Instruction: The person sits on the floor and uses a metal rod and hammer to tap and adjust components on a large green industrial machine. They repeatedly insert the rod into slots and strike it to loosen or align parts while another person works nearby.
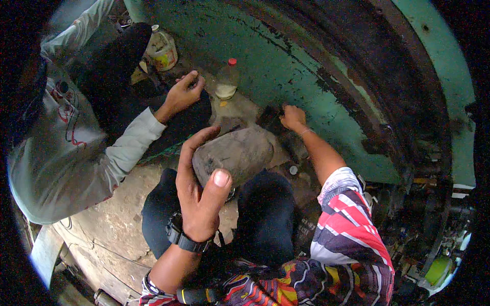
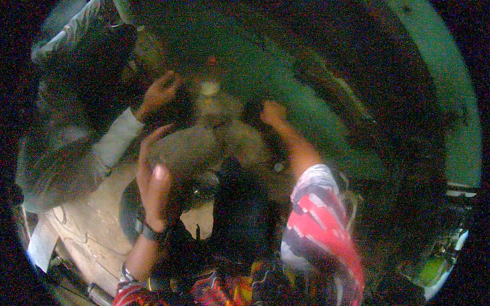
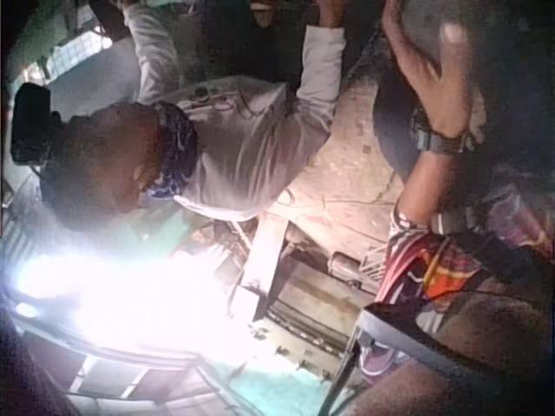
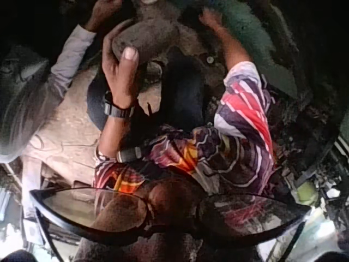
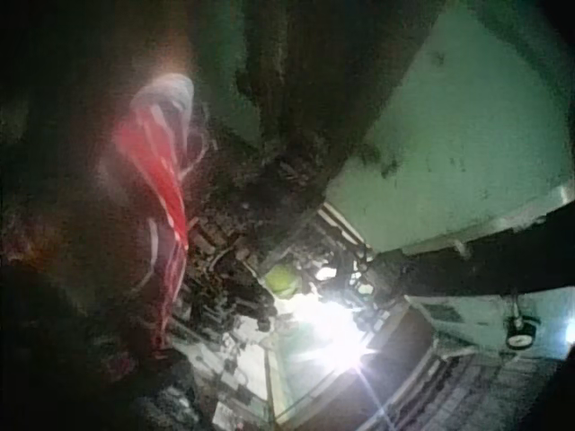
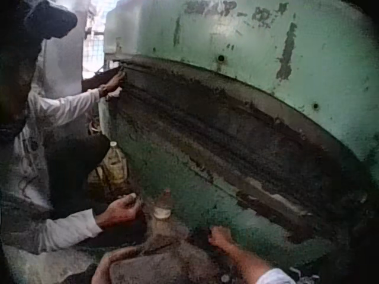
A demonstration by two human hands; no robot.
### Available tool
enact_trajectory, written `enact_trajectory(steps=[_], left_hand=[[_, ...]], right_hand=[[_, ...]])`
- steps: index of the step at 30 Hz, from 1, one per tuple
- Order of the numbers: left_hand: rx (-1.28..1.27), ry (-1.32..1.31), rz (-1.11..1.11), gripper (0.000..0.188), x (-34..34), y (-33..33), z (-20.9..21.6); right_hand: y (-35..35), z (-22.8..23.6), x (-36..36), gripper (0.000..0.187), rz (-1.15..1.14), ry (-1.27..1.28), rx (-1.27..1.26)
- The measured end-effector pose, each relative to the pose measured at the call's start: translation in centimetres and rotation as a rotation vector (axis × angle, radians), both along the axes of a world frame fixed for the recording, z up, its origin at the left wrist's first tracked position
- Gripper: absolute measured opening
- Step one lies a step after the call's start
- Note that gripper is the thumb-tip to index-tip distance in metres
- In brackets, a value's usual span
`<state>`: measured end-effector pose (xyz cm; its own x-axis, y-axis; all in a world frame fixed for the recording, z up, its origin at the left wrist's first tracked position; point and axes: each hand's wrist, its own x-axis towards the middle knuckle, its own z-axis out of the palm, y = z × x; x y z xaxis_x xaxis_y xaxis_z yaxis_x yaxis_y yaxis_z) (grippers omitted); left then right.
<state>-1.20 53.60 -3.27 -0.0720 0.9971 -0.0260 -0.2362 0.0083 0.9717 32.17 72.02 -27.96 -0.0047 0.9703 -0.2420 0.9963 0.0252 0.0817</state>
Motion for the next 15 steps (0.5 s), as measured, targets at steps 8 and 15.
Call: enact_trajectory(steps=[8,15], left_hand=[[0.004,0.039,-0.005,0.082,0.7,0.2,-0.5],[0.046,0.128,-0.033,0.073,2.2,0.2,-1.6]], right_hand=[[-0.8,-5.7,4.7,0.031,-0.164,0.037,0.071],[-3.0,3.4,-1.6,0.02,0.029,0.135,0.12]])
